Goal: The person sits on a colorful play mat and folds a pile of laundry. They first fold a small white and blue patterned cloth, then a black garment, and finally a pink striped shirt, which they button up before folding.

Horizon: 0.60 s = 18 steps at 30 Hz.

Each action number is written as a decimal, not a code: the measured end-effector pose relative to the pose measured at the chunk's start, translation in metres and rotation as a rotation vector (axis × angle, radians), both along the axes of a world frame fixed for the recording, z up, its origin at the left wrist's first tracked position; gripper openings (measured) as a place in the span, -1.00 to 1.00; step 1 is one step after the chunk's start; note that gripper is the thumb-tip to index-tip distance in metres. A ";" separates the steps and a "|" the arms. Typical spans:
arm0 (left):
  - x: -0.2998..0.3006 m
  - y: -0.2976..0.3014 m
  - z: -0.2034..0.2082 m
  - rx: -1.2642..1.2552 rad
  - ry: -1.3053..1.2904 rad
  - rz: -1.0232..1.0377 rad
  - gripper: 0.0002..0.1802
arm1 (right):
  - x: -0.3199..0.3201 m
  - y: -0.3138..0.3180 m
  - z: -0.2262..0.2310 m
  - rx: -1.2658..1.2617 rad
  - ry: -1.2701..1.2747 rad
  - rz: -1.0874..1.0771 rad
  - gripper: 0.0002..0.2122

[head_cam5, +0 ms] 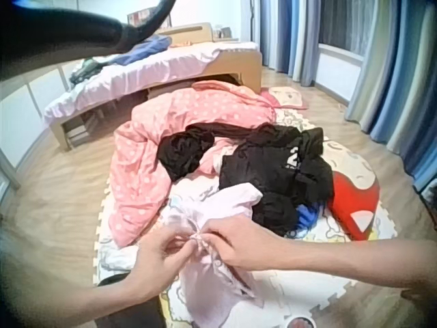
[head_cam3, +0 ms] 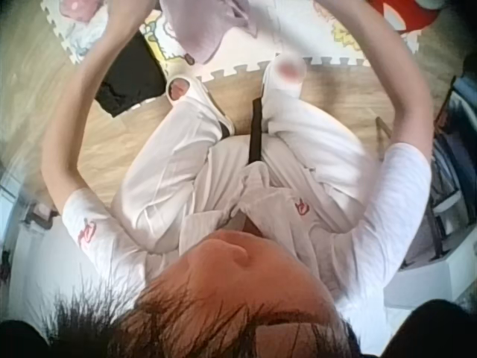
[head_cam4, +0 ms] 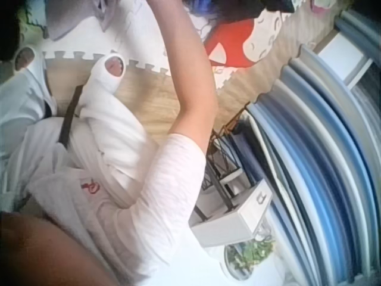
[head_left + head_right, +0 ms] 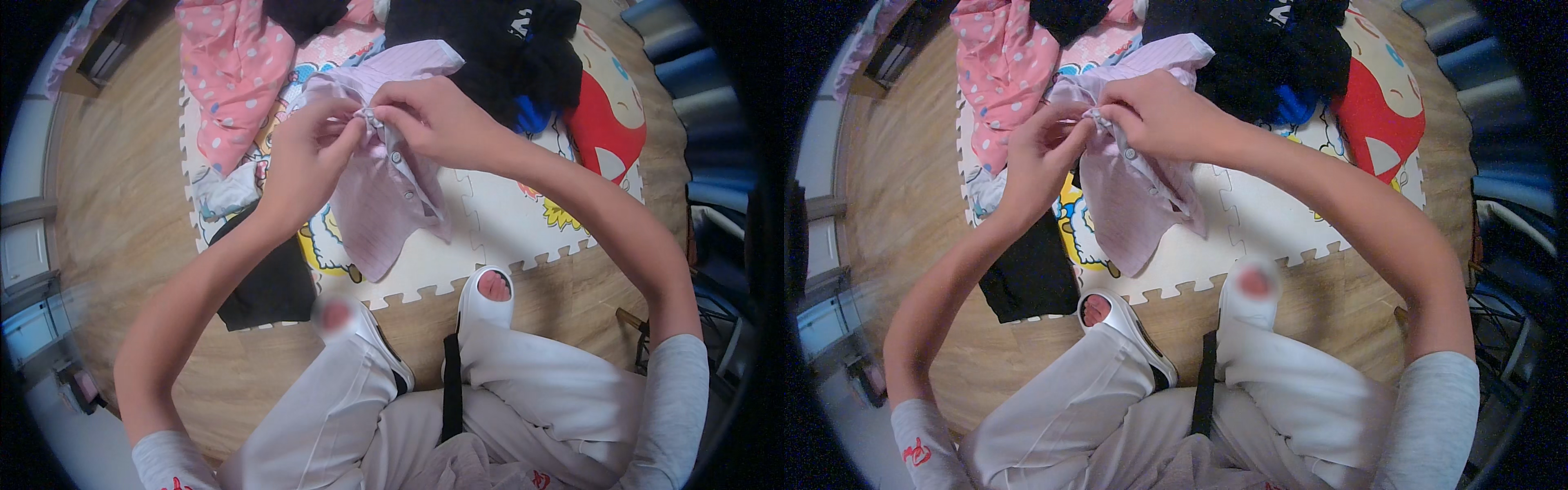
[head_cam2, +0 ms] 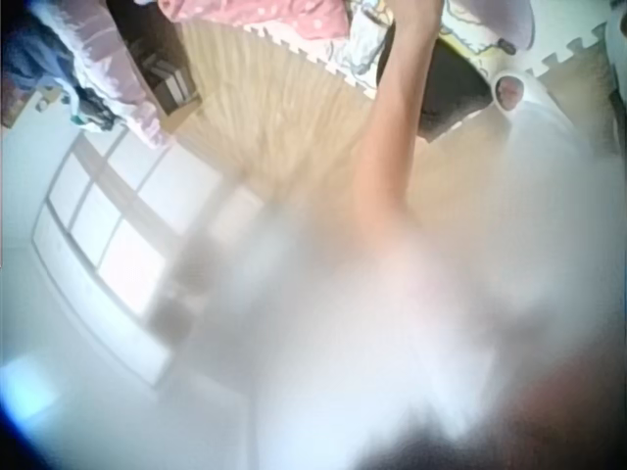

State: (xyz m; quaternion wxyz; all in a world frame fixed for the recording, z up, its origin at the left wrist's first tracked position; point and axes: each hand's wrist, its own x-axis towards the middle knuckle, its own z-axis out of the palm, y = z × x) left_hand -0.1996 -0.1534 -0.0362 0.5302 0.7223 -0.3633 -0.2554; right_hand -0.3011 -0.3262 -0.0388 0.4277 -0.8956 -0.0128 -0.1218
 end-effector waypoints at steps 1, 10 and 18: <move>-0.004 0.000 0.005 0.009 0.039 -0.023 -0.74 | -0.001 0.003 0.000 0.015 0.002 -0.001 -0.85; -0.004 0.015 0.024 0.073 -0.074 -0.079 -0.80 | -0.027 0.014 0.037 0.102 0.111 -0.024 -0.87; -0.048 0.019 0.034 0.125 -0.166 0.013 -0.84 | -0.061 0.028 0.038 0.370 0.172 -0.161 -0.89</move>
